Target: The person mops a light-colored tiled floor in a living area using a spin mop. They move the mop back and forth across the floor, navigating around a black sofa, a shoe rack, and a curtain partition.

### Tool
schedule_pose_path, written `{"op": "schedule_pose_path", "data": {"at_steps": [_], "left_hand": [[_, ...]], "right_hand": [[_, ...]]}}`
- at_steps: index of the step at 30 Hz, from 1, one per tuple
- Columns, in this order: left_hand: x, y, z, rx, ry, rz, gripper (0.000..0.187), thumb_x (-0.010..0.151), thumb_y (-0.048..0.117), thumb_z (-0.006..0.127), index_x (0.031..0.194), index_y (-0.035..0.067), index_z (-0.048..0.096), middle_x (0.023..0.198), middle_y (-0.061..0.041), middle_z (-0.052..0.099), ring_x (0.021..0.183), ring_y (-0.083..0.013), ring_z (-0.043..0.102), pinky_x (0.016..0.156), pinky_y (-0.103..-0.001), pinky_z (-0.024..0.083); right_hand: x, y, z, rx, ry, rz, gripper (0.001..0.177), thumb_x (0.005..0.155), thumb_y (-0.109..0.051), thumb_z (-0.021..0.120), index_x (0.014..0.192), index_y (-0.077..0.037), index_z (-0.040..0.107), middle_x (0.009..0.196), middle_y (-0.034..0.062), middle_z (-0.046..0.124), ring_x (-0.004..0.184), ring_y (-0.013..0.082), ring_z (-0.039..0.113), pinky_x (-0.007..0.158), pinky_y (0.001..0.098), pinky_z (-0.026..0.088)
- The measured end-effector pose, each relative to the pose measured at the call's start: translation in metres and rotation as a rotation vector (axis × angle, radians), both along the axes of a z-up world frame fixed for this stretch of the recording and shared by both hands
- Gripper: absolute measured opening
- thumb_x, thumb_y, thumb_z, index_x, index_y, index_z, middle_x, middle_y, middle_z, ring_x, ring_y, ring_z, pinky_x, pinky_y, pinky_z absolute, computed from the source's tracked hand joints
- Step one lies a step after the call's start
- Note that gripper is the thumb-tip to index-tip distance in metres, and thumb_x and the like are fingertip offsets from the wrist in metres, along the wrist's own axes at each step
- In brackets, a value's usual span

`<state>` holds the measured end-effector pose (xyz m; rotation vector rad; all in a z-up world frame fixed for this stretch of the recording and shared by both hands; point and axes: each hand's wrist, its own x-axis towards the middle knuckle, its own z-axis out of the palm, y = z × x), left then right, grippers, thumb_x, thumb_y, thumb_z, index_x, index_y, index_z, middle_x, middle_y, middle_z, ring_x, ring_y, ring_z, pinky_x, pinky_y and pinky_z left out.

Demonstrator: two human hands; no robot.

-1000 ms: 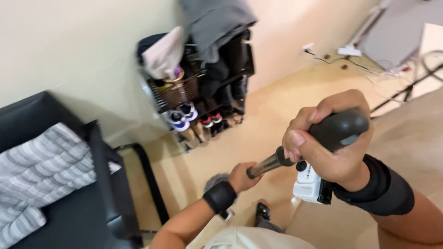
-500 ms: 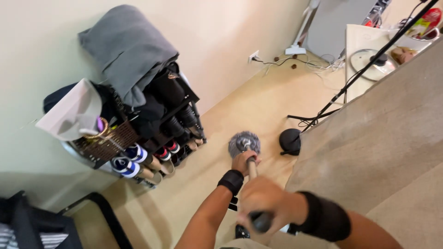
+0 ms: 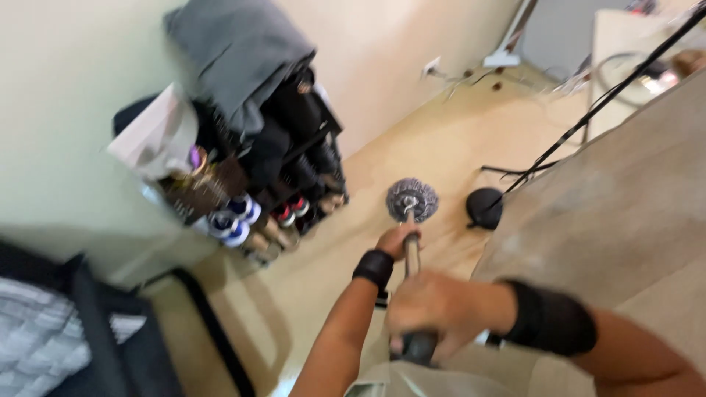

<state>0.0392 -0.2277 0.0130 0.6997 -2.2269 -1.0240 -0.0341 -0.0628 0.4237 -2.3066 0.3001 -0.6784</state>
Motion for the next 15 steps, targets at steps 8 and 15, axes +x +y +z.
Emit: {"op": "schedule_pose_path", "data": {"at_steps": [8, 15], "left_hand": [[0.117, 0.074, 0.068, -0.103, -0.004, 0.098, 0.036, 0.084, 0.017, 0.075, 0.120, 0.013, 0.069, 0.114, -0.014, 0.072, 0.106, -0.0371, 0.068, 0.088, -0.046, 0.055], [0.245, 0.191, 0.157, -0.068, -0.141, 0.414, 0.047, 0.071, 0.040, 0.084, 0.110, 0.015, 0.073, 0.100, -0.014, 0.076, 0.096, -0.0364, 0.070, 0.085, -0.046, 0.056]], "right_hand": [[0.060, 0.022, 0.093, 0.092, -0.054, -0.117, 0.017, 0.088, -0.010, 0.080, 0.089, -0.012, 0.063, 0.078, 0.0019, 0.071, 0.069, 0.0185, 0.072, 0.070, 0.0316, 0.059], [0.151, 0.058, 0.137, 0.129, -0.105, -0.062, 0.026, 0.082, -0.003, 0.082, 0.092, -0.006, 0.059, 0.087, 0.0050, 0.073, 0.078, 0.0122, 0.074, 0.069, 0.0258, 0.060]]}}
